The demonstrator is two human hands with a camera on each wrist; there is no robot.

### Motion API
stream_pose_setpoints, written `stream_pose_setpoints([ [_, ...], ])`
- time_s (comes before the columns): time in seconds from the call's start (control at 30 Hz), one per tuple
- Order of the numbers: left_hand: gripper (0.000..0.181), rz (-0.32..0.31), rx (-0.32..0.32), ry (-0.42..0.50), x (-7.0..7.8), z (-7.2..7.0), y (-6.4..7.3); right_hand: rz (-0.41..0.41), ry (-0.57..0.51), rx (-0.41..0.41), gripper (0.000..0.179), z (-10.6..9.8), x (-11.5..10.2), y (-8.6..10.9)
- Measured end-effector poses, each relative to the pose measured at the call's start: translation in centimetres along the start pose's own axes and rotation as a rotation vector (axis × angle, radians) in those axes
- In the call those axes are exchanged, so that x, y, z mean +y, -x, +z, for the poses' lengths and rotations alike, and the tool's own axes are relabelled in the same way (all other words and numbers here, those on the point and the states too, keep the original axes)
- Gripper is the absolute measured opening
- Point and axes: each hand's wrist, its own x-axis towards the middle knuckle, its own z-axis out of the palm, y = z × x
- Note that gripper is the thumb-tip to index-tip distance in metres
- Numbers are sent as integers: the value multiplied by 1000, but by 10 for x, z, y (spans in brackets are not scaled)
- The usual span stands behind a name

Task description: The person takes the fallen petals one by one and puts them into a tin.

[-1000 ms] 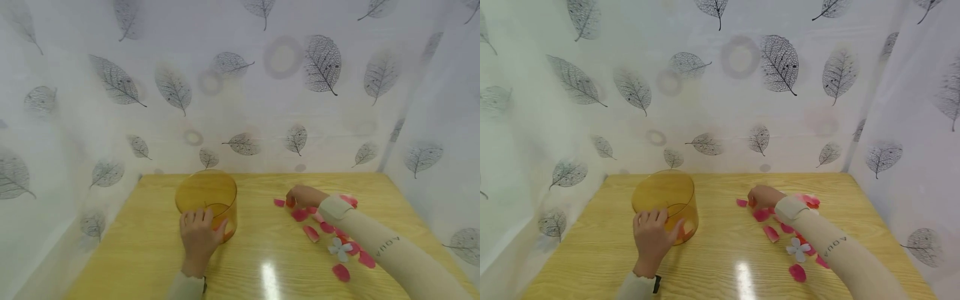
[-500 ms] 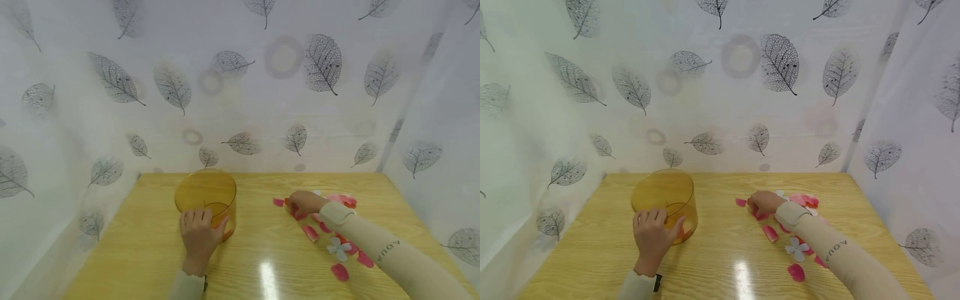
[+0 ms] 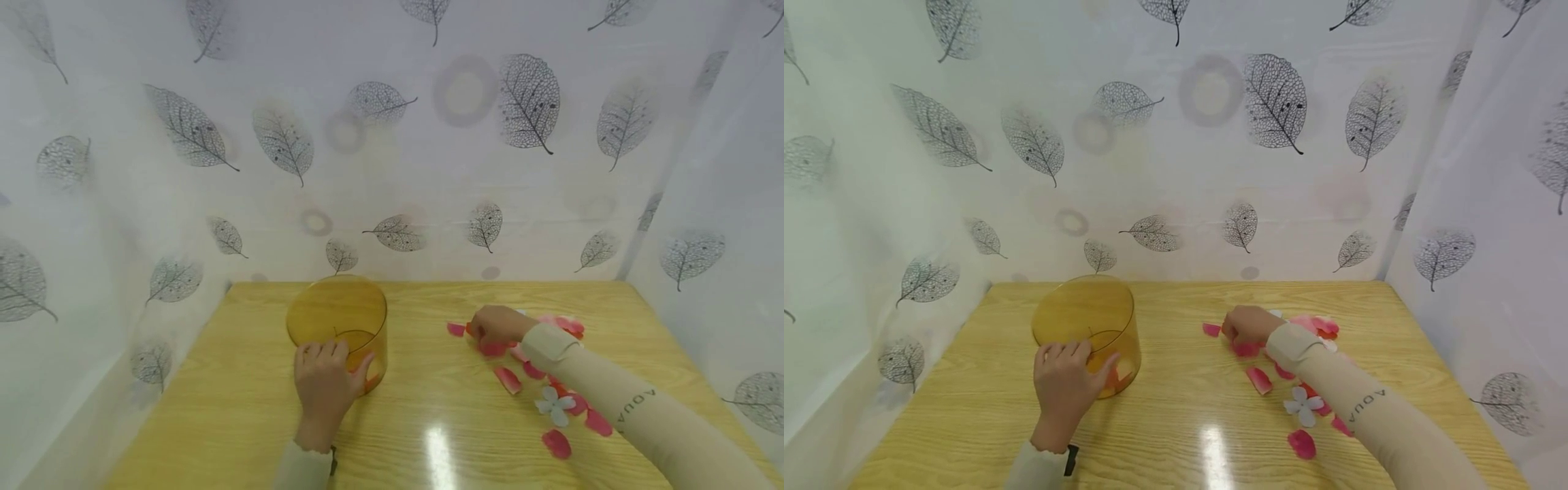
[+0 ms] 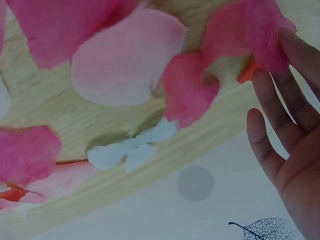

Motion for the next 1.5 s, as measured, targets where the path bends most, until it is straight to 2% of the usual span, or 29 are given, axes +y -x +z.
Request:
stream_pose_setpoints([
  [0.23, 57, 42, 5, -2, -4, 3, 2, -37, -28, -1, 20, -13, -7, 0],
  [0.4, 44, 52, 6, 17, -5, 5, 4, -10, -41, -10, 19, -17, -7, -2],
  [0.53, 42, 46, 1, 27, -4, 5, 4, -19, -41, 15, 16, -28, -9, -5],
  [0.67, 41, 33, 3, 43, -3, 5, 4, -45, -58, 52, 14, -54, -19, -16],
  [0.87, 40, 12, -19, 47, -1, 1, 2, -78, -107, 91, 11, -107, -56, -45],
  [1.0, 39, 12, -33, 44, -1, 1, 2, -123, -95, 113, 9, -125, -82, -68],
  [1.2, 47, 8, -41, 47, -1, 3, 4, -151, -41, 91, 10, -126, -119, -101],
  [1.4, 46, 9, -37, 48, -2, 3, 4, -238, 28, 84, 9, -119, -143, -127],
  [1.5, 43, 12, -40, 43, -3, 3, 4, -256, 27, 87, 9, -116, -152, -135],
])
